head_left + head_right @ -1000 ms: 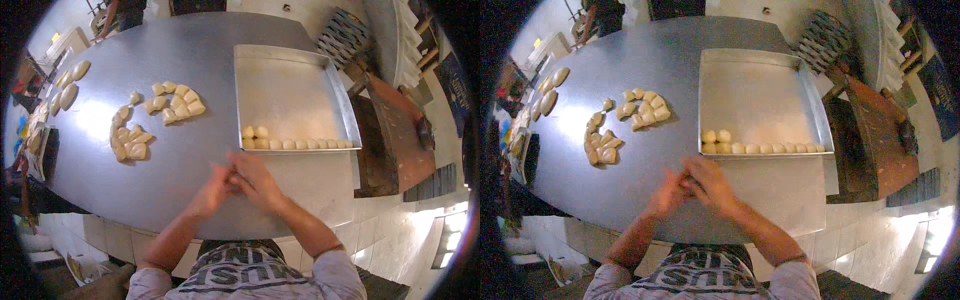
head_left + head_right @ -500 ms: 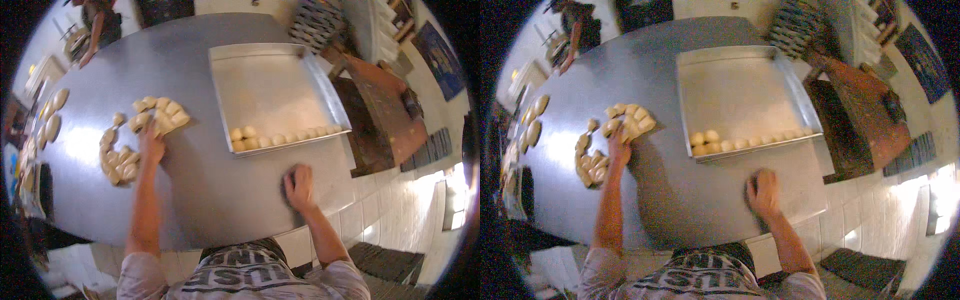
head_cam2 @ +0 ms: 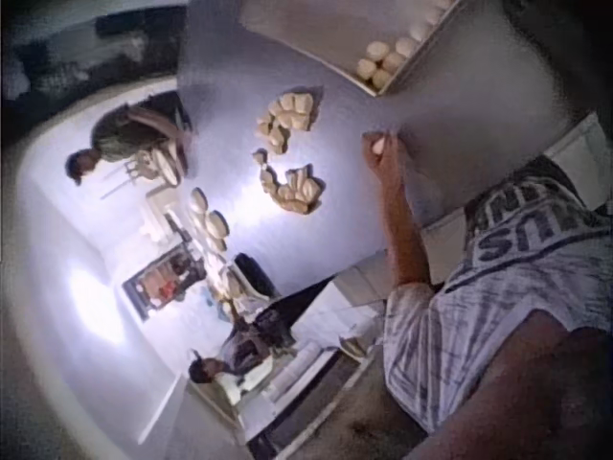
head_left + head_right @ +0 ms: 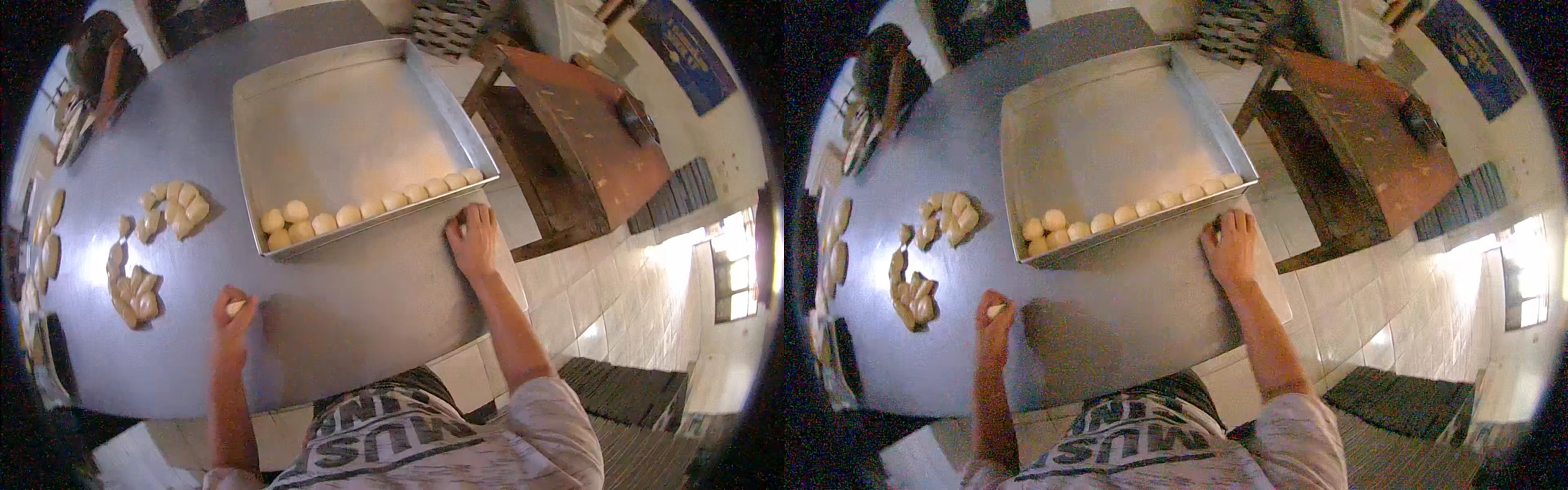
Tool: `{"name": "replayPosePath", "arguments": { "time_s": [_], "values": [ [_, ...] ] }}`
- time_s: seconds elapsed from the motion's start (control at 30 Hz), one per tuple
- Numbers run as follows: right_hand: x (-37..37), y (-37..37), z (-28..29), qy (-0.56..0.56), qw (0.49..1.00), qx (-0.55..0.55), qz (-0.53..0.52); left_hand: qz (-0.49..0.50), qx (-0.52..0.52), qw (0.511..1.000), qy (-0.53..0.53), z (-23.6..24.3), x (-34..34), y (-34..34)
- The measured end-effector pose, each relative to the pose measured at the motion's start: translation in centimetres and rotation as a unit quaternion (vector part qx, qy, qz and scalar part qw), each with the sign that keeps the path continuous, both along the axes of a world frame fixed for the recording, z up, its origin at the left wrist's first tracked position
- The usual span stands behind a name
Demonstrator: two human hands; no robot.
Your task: The person rolls small pieces of dough into balls by hand and places them in neat rows into a metal baking pan on a stainless steel table.
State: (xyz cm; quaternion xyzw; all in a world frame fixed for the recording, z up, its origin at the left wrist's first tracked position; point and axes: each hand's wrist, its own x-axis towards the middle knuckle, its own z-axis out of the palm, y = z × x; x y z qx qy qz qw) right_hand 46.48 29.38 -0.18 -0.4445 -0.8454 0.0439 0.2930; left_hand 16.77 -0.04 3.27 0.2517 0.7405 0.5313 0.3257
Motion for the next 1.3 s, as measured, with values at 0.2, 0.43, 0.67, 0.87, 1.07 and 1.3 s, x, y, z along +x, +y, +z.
{"name": "replayPosePath", "arguments": {
  "time_s": [0.2,0.43,0.67,0.87,1.07,1.3],
  "values": [
    [2.0,-5.3,1.8,-0.038,0.983,-0.054,0.173,0.095,0.027,0.994,-0.042,0.7,3.3,0.6],
    [-11.2,0.4,9.3,0.384,0.870,-0.210,0.227,0.161,0.005,0.985,-0.063,0.2,4.7,-0.8],
    [-17.7,-4.9,9.6,0.158,0.898,-0.258,0.319,0.170,0.236,0.896,-0.334,1.0,4.5,0.7],
    [-13.0,-17.3,6.2,0.116,0.821,-0.401,0.389,-0.127,0.136,0.954,-0.236,2.2,4.5,-2.0],
    [-20.2,-22.0,4.6,-0.021,0.882,-0.150,0.446,0.318,-0.174,0.861,0.356,-1.3,-11.1,-11.8],
    [-21.1,-24.1,3.0,0.029,0.900,-0.064,0.430,0.373,-0.318,0.807,0.330,-2.2,-21.6,-14.6]
  ]
}}
